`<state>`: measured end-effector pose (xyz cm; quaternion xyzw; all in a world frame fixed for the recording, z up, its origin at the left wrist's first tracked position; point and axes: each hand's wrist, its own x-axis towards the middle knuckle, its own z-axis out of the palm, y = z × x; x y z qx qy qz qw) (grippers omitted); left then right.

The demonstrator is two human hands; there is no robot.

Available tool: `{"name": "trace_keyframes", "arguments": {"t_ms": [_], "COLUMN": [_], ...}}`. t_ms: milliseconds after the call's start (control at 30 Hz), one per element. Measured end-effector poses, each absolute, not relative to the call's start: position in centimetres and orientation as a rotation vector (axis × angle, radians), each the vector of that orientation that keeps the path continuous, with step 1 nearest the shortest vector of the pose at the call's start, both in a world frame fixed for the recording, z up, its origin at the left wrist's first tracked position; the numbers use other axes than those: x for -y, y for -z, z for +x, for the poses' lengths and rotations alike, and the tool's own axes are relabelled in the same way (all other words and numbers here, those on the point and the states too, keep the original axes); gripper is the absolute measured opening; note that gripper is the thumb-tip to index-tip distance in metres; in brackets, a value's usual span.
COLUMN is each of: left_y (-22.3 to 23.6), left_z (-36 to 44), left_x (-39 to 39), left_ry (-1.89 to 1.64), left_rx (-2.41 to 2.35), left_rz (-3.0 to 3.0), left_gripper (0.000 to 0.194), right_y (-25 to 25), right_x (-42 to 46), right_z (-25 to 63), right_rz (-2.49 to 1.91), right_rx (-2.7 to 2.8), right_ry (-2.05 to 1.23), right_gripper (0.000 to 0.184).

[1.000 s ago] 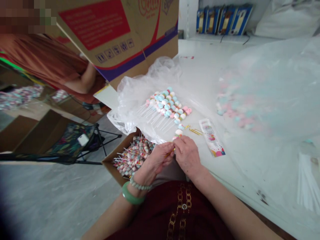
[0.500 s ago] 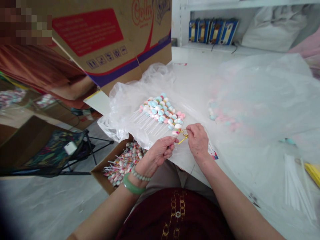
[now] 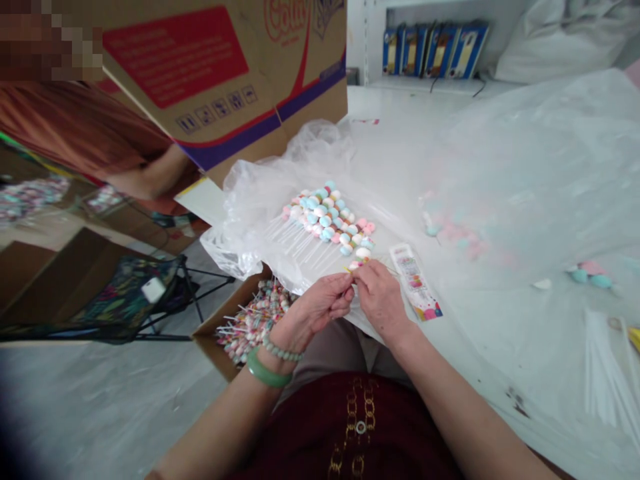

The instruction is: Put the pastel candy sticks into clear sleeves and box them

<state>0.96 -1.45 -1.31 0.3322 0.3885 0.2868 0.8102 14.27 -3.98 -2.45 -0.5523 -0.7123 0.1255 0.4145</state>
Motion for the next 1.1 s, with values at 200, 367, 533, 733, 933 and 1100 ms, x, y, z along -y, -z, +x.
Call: {"name": "trace_keyframes", "arguments": {"t_ms": [200,367,533,733,933,1100], "left_y": [2.2,2.7,2.5,2.7,2.8,0.7], "left_z": [1.0,1.4,1.3,1.6,1.5,-1.6], "left_x": [1.9,2.4,2.9,3.5,3.5,3.0], "left_ry": [-0.67,-0.757,-0.802,-0.743,-0.756,-0.35], "left_rx": [-0.956,-0.991,-0.987,-0.982,-1.015,-0.753], "left_rz": [0.627,0.605,0.716,0.786,0.826,1.002], "left_gripper": [0.027,0.028,0.033,0.038,0.04,0.04], "right_y": [3.2,2.8,2.5,3.2,3.4,0.9], "right_x": [4.2,4.8,4.9,4.5,4.8,6.8], "right_z": [14.3,14.0,13.9,13.7,13.8,14.9], "right_rz": [-1.48,-1.348,-1.401,-1.567,-1.473,-1.143], "right_rx": [1.53,0.963,0.83,1.143,0.885,1.047], "right_ry": [-0.734,-1.333,-1.383,-1.086,-1.294,-1.656], "right_gripper": [0.008,0.015,0.014,0.012,0.013,0.041]}}
